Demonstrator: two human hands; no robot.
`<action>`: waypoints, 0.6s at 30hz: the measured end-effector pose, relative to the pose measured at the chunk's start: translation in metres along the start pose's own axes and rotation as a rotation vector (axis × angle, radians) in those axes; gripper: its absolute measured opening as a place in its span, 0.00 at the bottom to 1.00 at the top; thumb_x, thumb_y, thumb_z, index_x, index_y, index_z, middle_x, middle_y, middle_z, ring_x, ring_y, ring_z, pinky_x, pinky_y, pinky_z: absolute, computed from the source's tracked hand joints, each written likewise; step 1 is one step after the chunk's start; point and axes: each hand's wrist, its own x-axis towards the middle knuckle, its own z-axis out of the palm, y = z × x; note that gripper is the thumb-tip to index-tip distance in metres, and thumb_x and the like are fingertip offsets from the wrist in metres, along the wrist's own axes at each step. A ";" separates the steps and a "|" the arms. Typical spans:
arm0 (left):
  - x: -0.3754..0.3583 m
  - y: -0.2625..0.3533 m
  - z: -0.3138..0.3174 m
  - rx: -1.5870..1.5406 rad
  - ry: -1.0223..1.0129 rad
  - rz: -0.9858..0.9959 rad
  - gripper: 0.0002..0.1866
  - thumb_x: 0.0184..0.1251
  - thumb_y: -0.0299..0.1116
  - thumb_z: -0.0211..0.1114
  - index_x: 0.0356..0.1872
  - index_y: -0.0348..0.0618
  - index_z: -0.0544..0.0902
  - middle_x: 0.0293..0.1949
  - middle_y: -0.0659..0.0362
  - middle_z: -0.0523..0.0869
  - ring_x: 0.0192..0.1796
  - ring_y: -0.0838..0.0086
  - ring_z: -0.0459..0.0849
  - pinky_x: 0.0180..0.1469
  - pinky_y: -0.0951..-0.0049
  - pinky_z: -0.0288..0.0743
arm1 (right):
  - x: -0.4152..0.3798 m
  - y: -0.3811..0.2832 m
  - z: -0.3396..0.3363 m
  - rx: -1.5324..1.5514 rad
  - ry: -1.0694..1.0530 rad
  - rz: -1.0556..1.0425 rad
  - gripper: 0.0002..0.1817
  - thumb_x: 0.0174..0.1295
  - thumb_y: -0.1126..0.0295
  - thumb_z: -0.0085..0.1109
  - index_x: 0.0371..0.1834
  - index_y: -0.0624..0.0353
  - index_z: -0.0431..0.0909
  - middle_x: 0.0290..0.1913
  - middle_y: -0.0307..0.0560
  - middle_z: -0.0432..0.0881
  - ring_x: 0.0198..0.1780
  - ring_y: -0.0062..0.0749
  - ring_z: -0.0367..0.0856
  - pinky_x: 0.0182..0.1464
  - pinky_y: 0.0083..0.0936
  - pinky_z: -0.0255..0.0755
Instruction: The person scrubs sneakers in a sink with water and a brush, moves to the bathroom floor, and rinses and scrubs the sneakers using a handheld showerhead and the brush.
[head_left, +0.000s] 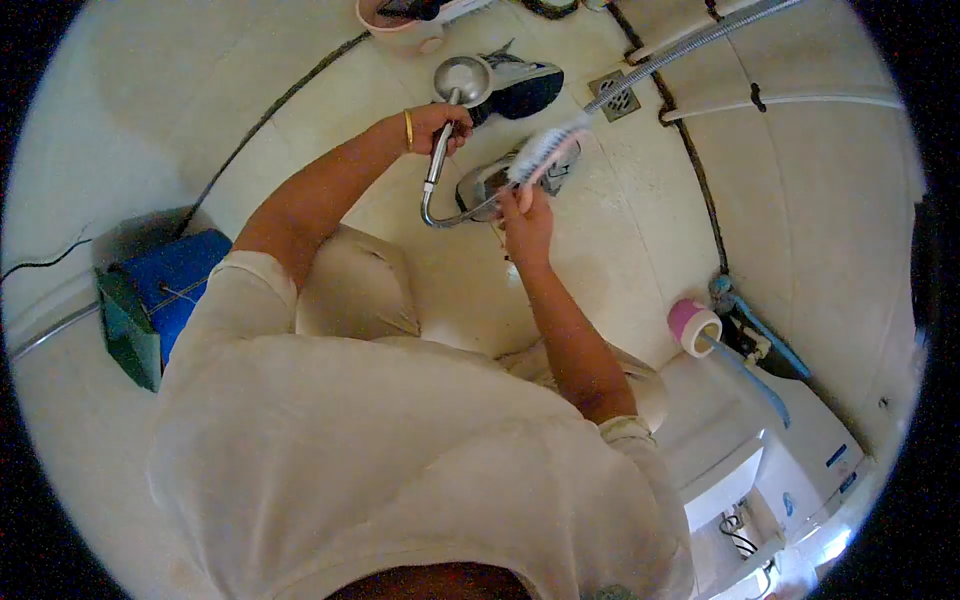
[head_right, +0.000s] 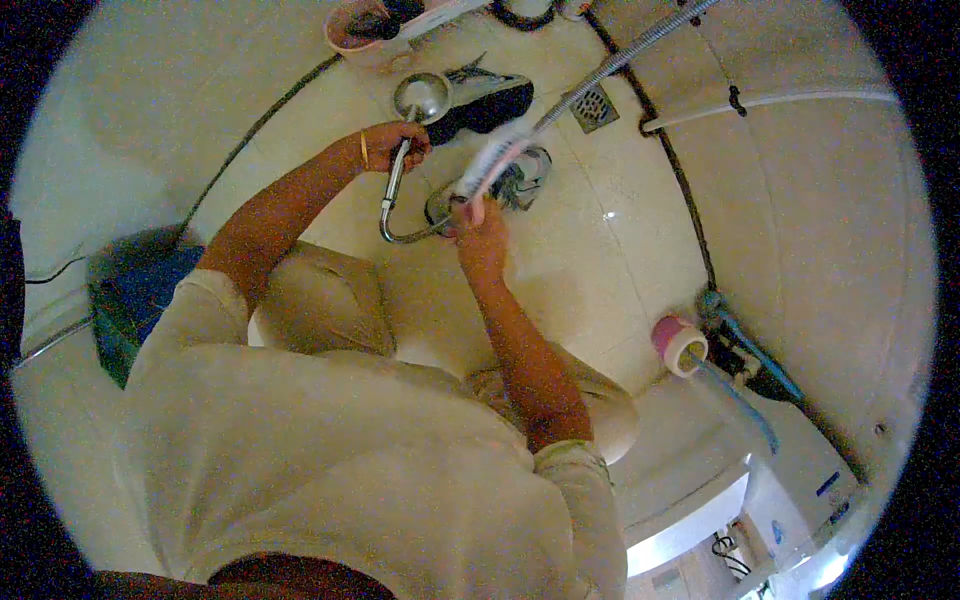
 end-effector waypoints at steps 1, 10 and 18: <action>0.003 0.000 -0.004 0.055 0.008 0.004 0.09 0.49 0.35 0.59 0.22 0.40 0.73 0.15 0.59 0.74 0.15 0.77 0.71 0.16 0.80 0.68 | -0.002 -0.011 -0.001 -0.084 -0.061 0.071 0.11 0.49 0.70 0.56 0.32 0.63 0.68 0.25 0.43 0.71 0.25 0.24 0.70 0.22 0.24 0.65; -0.001 0.008 0.001 0.821 0.512 0.372 0.11 0.45 0.33 0.62 0.20 0.38 0.71 0.14 0.58 0.71 0.15 0.75 0.70 0.16 0.75 0.65 | 0.109 -0.024 0.002 -0.468 0.040 -0.167 0.08 0.47 0.72 0.51 0.28 0.65 0.68 0.19 0.44 0.70 0.17 0.25 0.68 0.18 0.23 0.62; -0.021 0.019 -0.020 0.479 0.487 0.359 0.14 0.49 0.42 0.63 0.20 0.43 0.72 0.12 0.64 0.69 0.13 0.79 0.65 0.15 0.77 0.60 | 0.228 -0.015 0.043 -1.297 0.122 -0.251 0.25 0.47 0.53 0.55 0.39 0.66 0.71 0.38 0.53 0.74 0.37 0.41 0.73 0.39 0.34 0.69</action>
